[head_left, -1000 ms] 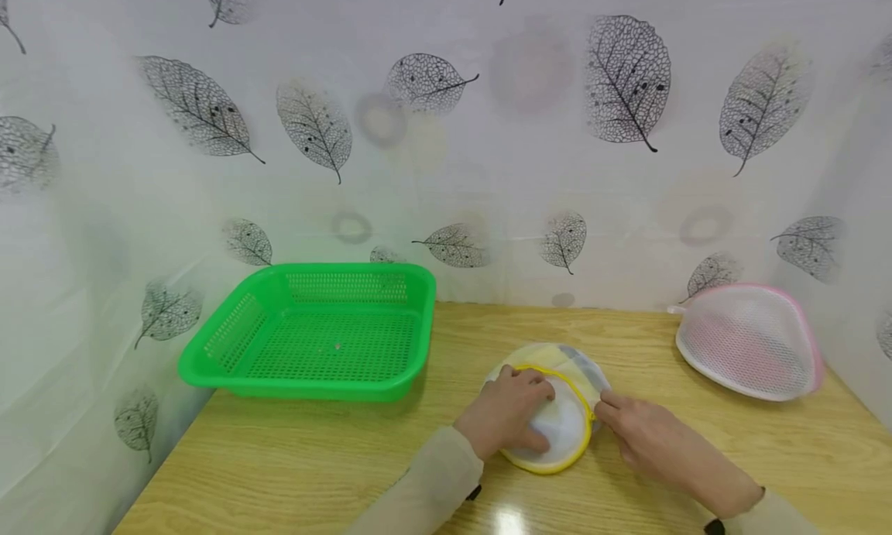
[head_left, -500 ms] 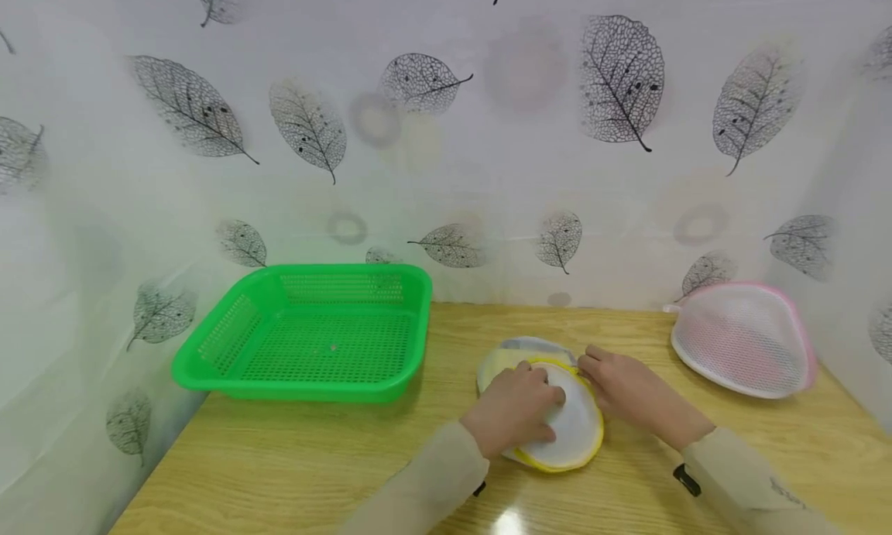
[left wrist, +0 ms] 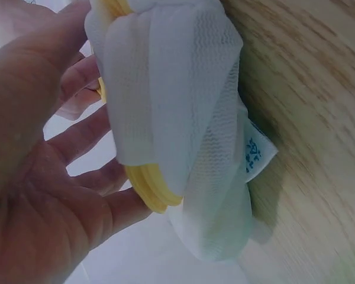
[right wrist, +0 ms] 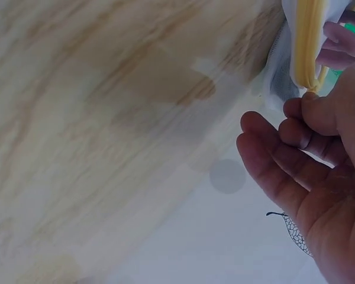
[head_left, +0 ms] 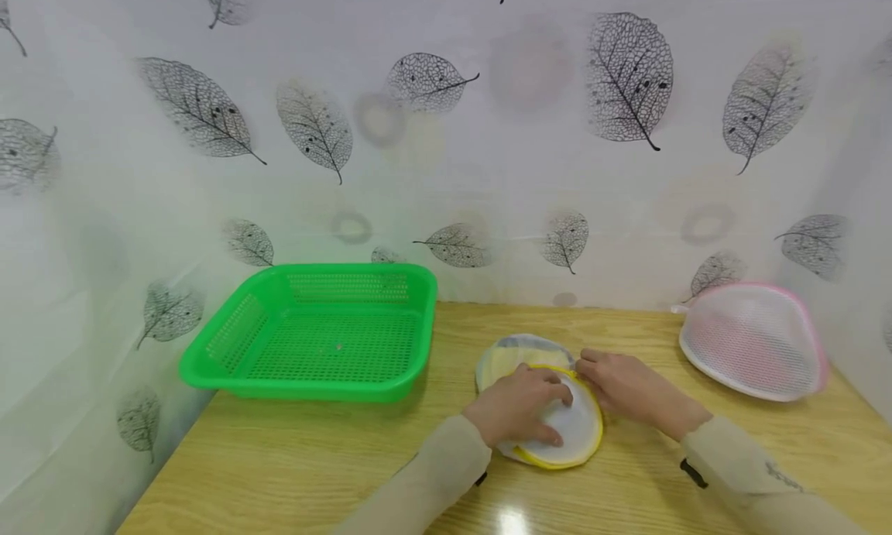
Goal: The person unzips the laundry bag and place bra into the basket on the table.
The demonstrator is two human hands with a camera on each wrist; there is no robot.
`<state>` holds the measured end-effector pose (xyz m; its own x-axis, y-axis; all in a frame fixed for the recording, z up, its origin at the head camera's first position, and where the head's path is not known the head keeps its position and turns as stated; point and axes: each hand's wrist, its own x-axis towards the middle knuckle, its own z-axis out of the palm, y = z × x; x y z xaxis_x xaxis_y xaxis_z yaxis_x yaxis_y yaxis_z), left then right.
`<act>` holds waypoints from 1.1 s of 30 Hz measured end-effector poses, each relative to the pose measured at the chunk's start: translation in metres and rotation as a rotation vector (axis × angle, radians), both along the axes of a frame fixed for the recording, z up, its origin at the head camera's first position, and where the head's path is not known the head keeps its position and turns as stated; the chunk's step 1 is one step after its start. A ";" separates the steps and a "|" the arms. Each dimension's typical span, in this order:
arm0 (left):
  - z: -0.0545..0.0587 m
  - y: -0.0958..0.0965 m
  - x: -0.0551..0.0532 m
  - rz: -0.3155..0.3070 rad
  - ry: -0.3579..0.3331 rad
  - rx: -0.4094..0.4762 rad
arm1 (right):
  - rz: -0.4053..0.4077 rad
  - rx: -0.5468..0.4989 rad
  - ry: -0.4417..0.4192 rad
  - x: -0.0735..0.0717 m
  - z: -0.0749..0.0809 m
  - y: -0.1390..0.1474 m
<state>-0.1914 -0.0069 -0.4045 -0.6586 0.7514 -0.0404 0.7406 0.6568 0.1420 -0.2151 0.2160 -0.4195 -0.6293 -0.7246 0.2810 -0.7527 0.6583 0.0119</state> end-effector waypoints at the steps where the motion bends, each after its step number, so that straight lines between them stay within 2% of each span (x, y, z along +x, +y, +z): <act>1: 0.000 0.000 0.000 0.004 -0.003 -0.001 | -0.001 0.004 -0.004 0.000 0.000 0.001; 8: -0.001 0.003 -0.002 0.017 -0.019 -0.008 | -0.007 0.028 0.004 0.002 -0.002 0.004; 22: 0.002 0.001 -0.002 0.074 -0.092 0.028 | 0.020 0.019 0.097 0.001 -0.004 0.009; 33: -0.001 0.000 -0.002 0.054 -0.053 0.027 | 0.037 0.031 0.122 -0.006 -0.006 0.014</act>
